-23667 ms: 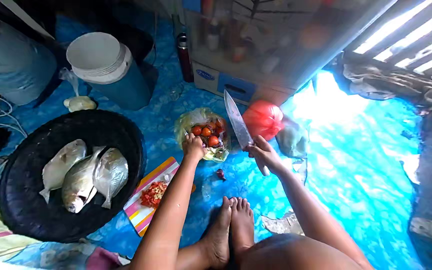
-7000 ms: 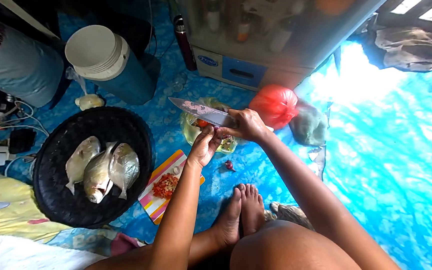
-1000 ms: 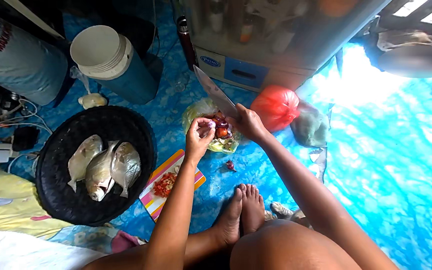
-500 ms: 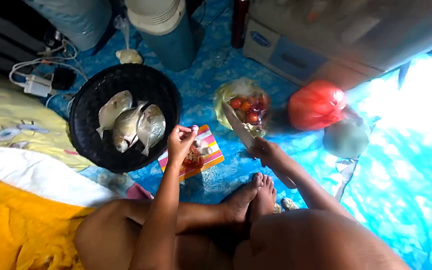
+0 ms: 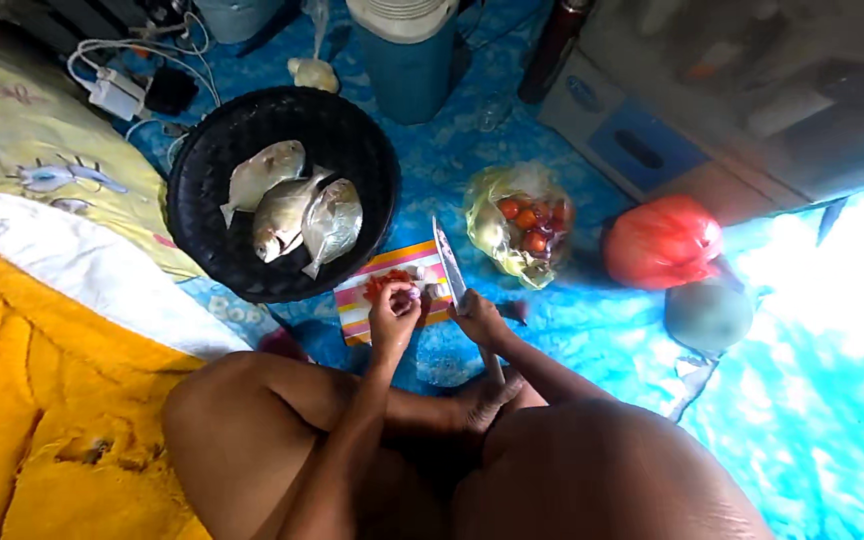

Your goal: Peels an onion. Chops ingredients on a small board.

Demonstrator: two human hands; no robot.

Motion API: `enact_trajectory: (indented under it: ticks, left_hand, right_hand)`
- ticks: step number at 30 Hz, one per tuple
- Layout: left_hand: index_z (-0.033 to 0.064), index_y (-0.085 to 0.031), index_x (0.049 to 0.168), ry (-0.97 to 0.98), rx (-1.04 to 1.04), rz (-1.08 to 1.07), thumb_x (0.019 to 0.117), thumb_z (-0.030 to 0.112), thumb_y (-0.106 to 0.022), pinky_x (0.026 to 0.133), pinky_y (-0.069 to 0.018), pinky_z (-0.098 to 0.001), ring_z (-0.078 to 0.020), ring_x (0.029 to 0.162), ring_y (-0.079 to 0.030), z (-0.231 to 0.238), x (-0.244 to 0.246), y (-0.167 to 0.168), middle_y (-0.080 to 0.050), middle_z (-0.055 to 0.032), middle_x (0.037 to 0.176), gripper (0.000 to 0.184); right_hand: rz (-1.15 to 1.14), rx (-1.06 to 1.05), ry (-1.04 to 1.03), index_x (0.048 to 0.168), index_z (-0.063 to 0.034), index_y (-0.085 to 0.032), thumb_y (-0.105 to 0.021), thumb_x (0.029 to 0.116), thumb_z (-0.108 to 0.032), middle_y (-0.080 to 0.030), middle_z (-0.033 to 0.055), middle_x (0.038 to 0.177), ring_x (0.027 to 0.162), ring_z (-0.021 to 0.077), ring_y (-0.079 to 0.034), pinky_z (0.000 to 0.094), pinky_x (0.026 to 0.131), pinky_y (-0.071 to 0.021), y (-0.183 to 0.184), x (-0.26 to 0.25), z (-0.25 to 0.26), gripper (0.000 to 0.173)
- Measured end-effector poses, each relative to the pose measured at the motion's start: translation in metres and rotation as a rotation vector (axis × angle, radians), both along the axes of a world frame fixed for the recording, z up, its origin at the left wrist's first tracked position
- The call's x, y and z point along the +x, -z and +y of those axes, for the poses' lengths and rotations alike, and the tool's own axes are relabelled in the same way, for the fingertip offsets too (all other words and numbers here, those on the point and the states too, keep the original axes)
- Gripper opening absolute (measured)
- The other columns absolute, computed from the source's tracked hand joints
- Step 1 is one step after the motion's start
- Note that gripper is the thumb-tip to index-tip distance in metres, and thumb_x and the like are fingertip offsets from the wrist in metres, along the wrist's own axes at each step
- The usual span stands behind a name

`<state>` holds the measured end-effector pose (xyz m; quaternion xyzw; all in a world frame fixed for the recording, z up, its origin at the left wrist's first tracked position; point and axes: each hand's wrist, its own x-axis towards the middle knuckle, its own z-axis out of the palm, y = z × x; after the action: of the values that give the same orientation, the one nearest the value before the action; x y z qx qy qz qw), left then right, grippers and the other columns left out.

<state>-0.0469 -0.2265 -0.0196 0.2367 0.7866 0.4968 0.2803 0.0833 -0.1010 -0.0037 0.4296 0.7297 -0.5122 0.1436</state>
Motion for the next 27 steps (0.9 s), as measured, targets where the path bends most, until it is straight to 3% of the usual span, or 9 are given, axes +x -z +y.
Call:
enact_trajectory:
  ticks: [4, 7, 13, 16, 19, 24, 26, 27]
  left_hand:
    - [-0.0114, -0.056, 0.126, -0.230, 0.024, -0.034, 0.0906, -0.002, -0.071, 0.090, -0.0564, -0.0335, -0.0235, 0.104, -0.066, -0.005, -0.019, 0.008, -0.064, -0.0247, 0.119, 0.039]
    - [-0.0093, -0.049, 0.131, -0.348, 0.072, -0.231, 0.0942, -0.002, -0.065, 0.088, -0.0550, -0.0336, -0.0222, 0.104, -0.062, 0.000, -0.019, 0.006, -0.058, -0.0228, 0.121, 0.041]
    - [-0.0088, -0.049, 0.129, -0.369, 0.158, -0.295, 0.0937, -0.004, -0.064, 0.086, -0.0549, -0.0291, -0.0171, 0.101, -0.062, 0.002, -0.019, 0.006, -0.059, -0.0188, 0.118, 0.038]
    - [-0.0111, -0.050, 0.124, -0.261, 0.113, -0.141, 0.0894, -0.005, -0.067, 0.086, -0.0566, -0.0271, -0.0155, 0.098, -0.066, 0.000, -0.017, 0.011, -0.062, -0.0201, 0.113, 0.039]
    - [-0.0133, -0.058, 0.119, -0.022, 0.034, 0.087, 0.0868, -0.001, -0.071, 0.088, -0.0586, -0.0343, -0.0235, 0.098, -0.070, 0.001, -0.007, 0.021, -0.067, -0.0250, 0.112, 0.037]
    - [-0.0032, -0.070, 0.114, 0.535, -0.207, 0.303, 0.0975, 0.006, -0.061, 0.102, -0.0534, -0.0429, -0.0299, 0.113, -0.068, 0.020, 0.024, 0.017, -0.070, -0.0188, 0.118, 0.021]
    - [-0.0001, -0.071, 0.118, 0.585, -0.348, 0.365, 0.0997, 0.008, -0.059, 0.100, -0.0525, -0.0480, -0.0329, 0.113, -0.068, 0.034, 0.033, 0.011, -0.070, -0.0178, 0.122, 0.024]
    - [0.0013, -0.070, 0.121, 0.573, -0.403, 0.376, 0.1009, 0.007, -0.057, 0.099, -0.0524, -0.0492, -0.0341, 0.114, -0.068, 0.041, 0.036, 0.009, -0.069, -0.0176, 0.125, 0.024]
  right_hand:
    - [0.092, 0.087, 0.074, 0.129, 0.0129, -0.053, -0.066, 0.0991, -0.016, -0.067, 0.0288, 0.114, 0.111, 0.0389, -0.067, 0.0517, 0.100, -0.0514, 0.017, -0.008, 0.001, 0.044]
    - [0.049, 0.121, 0.085, 0.132, 0.0109, -0.052, -0.071, 0.0971, -0.019, -0.066, 0.0303, 0.118, 0.115, 0.0422, -0.065, 0.0545, 0.101, -0.0506, 0.020, -0.022, 0.007, 0.050]
    - [0.030, 0.160, 0.086, 0.133, 0.0097, -0.052, -0.074, 0.0940, -0.014, -0.065, 0.0319, 0.118, 0.115, 0.0455, -0.064, 0.0587, 0.099, -0.0514, 0.026, -0.047, 0.014, 0.050]
    - [0.070, 0.208, 0.128, 0.131, 0.0095, -0.053, -0.076, 0.0907, -0.008, -0.066, 0.0339, 0.113, 0.109, 0.0488, -0.066, 0.0624, 0.092, -0.0530, 0.025, -0.057, 0.023, 0.050]
    - [0.111, 0.232, 0.099, 0.130, 0.0101, -0.055, -0.077, 0.0920, -0.015, -0.067, 0.0329, 0.114, 0.109, 0.0474, -0.067, 0.0615, 0.093, -0.0528, 0.022, -0.061, 0.034, 0.051]
    - [0.078, 0.214, 0.034, 0.131, 0.0079, -0.054, -0.085, 0.0863, -0.021, -0.068, 0.0283, 0.108, 0.100, 0.0415, -0.070, 0.0584, 0.091, -0.0555, -0.013, -0.014, 0.050, 0.062]
    - [0.008, 0.180, -0.025, 0.131, 0.0066, -0.052, -0.088, 0.0830, -0.026, -0.068, 0.0253, 0.103, 0.097, 0.0388, -0.068, 0.0576, 0.090, -0.0541, -0.034, 0.019, 0.055, 0.069]
    - [-0.034, 0.151, -0.038, 0.133, 0.0059, -0.052, -0.086, 0.0853, -0.029, -0.068, 0.0245, 0.105, 0.098, 0.0374, -0.068, 0.0565, 0.091, -0.0537, -0.043, 0.036, 0.055, 0.068]
